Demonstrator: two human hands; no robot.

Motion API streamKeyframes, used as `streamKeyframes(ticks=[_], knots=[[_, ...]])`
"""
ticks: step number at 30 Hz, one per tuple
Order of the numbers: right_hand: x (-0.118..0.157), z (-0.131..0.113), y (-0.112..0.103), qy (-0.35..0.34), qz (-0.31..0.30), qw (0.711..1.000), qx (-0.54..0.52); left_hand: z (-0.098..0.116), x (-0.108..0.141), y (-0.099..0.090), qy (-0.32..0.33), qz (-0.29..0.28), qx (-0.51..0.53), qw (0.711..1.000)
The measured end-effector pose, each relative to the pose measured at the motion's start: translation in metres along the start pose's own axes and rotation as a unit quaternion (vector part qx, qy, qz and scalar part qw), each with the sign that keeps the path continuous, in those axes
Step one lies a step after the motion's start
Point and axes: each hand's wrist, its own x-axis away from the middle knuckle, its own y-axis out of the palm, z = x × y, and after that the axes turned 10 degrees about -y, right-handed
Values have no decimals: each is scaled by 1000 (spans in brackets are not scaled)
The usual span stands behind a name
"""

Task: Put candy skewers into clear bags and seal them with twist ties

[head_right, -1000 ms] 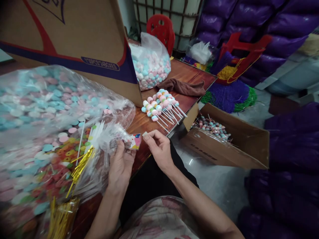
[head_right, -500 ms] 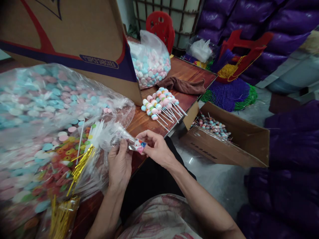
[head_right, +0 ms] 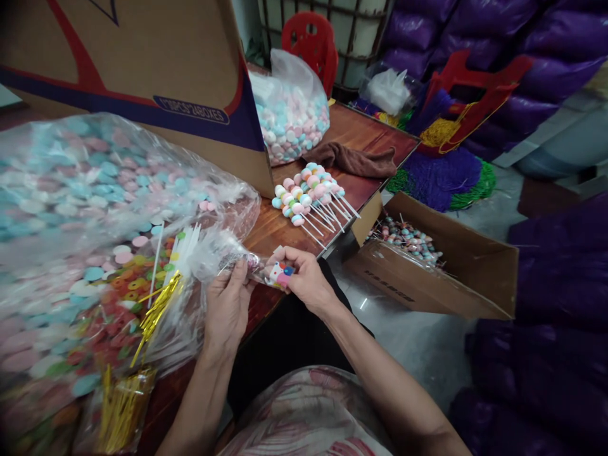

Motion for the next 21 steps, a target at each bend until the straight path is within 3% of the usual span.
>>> streamKeyframes(ticks=[6,10,16,21], knots=[[-1,4,0,37,-1,999,-17,-1,-2,-3,6,-7,-49,999],[0,7,-3,40,-33,998,-26,0,-4,-5,4,26,-33,999],[2,9,-2,70,-69,990,-98,-4,-7,-6,-12,25,-14,1000],[3,14,7,43,-7,997,-67,-6,-7,-8,-1,21,-33,999]])
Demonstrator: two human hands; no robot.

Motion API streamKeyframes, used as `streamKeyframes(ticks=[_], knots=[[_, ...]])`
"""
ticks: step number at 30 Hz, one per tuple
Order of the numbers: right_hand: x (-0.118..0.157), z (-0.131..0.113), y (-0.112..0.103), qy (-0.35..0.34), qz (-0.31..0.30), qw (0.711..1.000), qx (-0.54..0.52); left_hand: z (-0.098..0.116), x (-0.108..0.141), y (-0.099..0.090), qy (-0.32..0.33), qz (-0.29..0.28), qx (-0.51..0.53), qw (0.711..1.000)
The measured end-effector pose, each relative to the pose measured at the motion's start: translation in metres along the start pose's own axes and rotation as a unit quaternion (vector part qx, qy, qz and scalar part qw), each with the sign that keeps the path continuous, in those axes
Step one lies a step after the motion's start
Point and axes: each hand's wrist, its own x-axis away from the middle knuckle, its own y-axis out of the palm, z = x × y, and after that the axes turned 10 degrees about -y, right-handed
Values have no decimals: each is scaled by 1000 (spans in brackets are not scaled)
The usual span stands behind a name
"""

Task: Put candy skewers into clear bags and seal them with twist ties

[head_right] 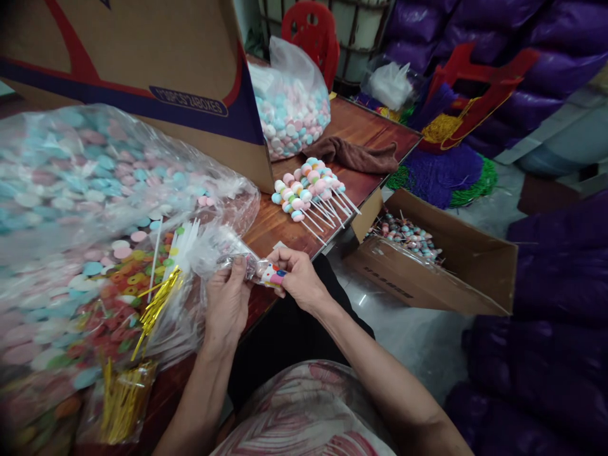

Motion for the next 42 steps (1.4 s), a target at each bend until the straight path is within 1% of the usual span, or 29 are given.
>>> streamKeyframes(ticks=[1,2,5,6,7,9,12,14,16,19,22,25,29,35,38,42], knots=[[0,0,1,-7,7,1000,3,0,0,0,3,1,-2,1000],[1,-1,2,-10,1,1000,-2,1,1,0,7,6,-3,1000],[2,-7,3,17,-64,997,-43,4,3,2,27,34,2,999],[3,-9,2,31,-79,995,-56,6,5,3,31,38,9,999],[3,-10,2,41,-82,994,-65,7,6,5,33,35,18,999],[4,-11,1,42,-61,995,-61,9,9,8,27,18,41,999],[4,-10,1,20,-40,999,-19,9,10,9,4,-5,48,999],[4,-8,1,15,-55,998,9,7,10,8,6,4,32,999],[5,-6,1,16,-71,997,20,4,9,7,24,26,12,999],[4,-4,1,17,-75,997,9,1,8,5,52,48,-26,997],[4,-1,3,23,-41,998,-33,-1,7,3,68,35,-53,996],[4,0,6,39,-13,997,-64,0,4,0,66,31,-53,996],[5,-2,5,46,-15,997,-61,2,3,-4,59,46,-39,996],[3,-5,2,35,-7,998,-52,6,10,-1,54,46,-49,996],[3,-5,3,46,-5,997,-59,5,9,0,56,48,-54,996],[3,-5,4,58,-21,997,-56,2,7,0,72,39,-53,995]])
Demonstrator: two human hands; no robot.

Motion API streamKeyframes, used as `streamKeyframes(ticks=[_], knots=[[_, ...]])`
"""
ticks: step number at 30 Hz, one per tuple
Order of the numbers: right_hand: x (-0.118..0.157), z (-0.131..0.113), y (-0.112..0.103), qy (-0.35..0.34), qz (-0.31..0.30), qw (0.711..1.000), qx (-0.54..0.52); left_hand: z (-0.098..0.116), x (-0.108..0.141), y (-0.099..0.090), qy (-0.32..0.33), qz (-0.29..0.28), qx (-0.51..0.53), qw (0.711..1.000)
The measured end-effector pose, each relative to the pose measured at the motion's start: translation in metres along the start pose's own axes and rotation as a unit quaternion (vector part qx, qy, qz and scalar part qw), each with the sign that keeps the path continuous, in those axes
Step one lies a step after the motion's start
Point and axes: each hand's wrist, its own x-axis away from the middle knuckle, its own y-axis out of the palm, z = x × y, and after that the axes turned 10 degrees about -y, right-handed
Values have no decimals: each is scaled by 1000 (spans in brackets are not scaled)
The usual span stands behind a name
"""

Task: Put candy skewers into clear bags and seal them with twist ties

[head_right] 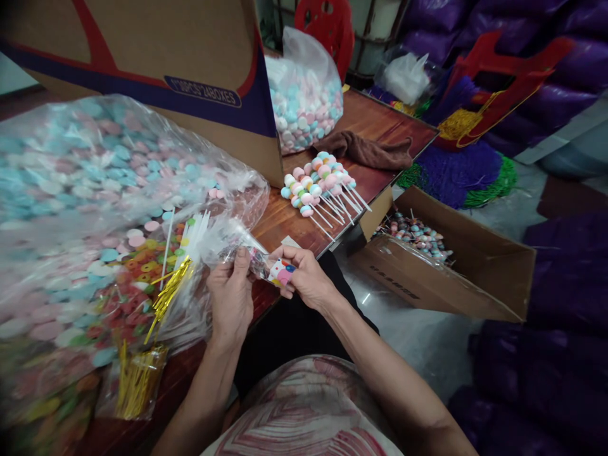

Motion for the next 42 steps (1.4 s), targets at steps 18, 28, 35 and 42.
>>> streamKeyframes(ticks=[18,28,35,42], knots=[[1,3,9,-218,42,957,187,5,21,-7,35,-68,-161,984],[-1,2,4,-221,26,956,194,6,19,-7,155,-67,-238,956],[3,4,9,-313,39,904,290,-2,17,-5,352,-29,-330,875],[9,16,11,-397,105,798,441,-18,19,-2,400,3,-357,844]])
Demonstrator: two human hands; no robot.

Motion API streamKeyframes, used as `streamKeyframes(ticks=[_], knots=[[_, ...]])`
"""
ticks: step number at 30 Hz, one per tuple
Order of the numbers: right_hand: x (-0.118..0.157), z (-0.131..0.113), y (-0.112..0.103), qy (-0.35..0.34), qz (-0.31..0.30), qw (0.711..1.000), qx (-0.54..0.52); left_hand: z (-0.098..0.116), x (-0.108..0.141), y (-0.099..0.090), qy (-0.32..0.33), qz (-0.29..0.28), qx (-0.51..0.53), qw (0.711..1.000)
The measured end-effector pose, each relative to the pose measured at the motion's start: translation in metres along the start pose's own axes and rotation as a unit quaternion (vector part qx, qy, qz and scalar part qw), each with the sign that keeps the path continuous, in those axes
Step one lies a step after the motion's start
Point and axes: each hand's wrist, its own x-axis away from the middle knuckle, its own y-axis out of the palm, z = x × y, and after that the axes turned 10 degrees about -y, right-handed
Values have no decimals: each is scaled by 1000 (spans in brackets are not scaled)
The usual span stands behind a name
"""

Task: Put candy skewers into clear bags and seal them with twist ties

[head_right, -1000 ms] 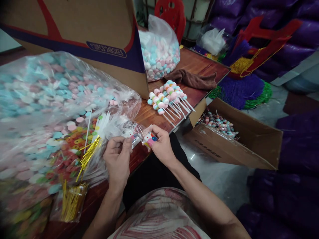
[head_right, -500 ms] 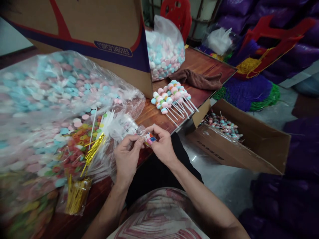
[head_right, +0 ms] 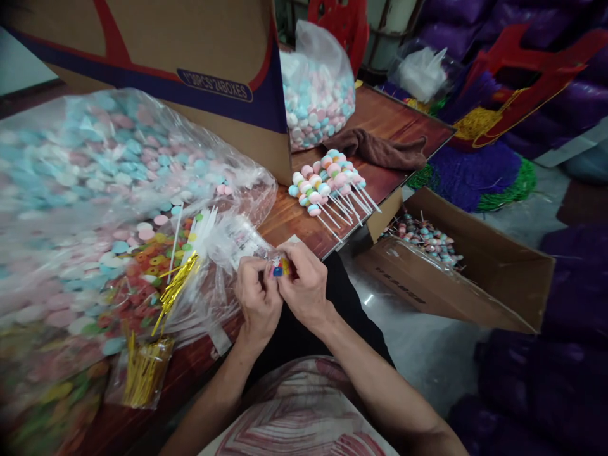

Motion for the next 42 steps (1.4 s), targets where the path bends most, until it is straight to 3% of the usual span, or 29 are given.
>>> streamKeyframes(ticks=[5,9,12,16,18,20,24,28,30,33,37,40,42], knots=[[4,4,1,146,39,986,-75,0,2,2,-18,-11,5,1000],[-5,8,-7,206,-39,960,-188,-4,-3,0,-33,-57,16,998],[-12,8,-13,255,-107,921,-276,-5,-6,-3,-17,-75,32,997],[-18,9,-16,310,-129,874,-352,-4,-10,-10,8,-120,39,992],[-19,9,-17,302,-122,879,-348,-5,-11,-13,14,-147,36,988],[-18,8,-16,266,-108,910,-298,-7,-11,-14,9,-157,28,987],[-11,3,-12,168,-74,972,-149,-12,-7,-11,3,-102,9,995],[-7,-2,-8,170,-25,977,-124,-11,-2,-7,26,-66,17,997],[-8,0,-9,202,-16,967,-152,-9,-1,-7,-3,-75,34,997],[-11,5,-11,251,-23,944,-212,-6,0,-9,-120,-85,97,984],[-11,10,-9,301,0,904,-304,-4,-5,-7,-284,-111,254,918],[-10,10,-6,338,-13,870,-358,-3,-13,-5,-346,-140,355,857],[-9,9,-5,353,-22,859,-370,-3,-17,-4,-363,-134,375,842]])
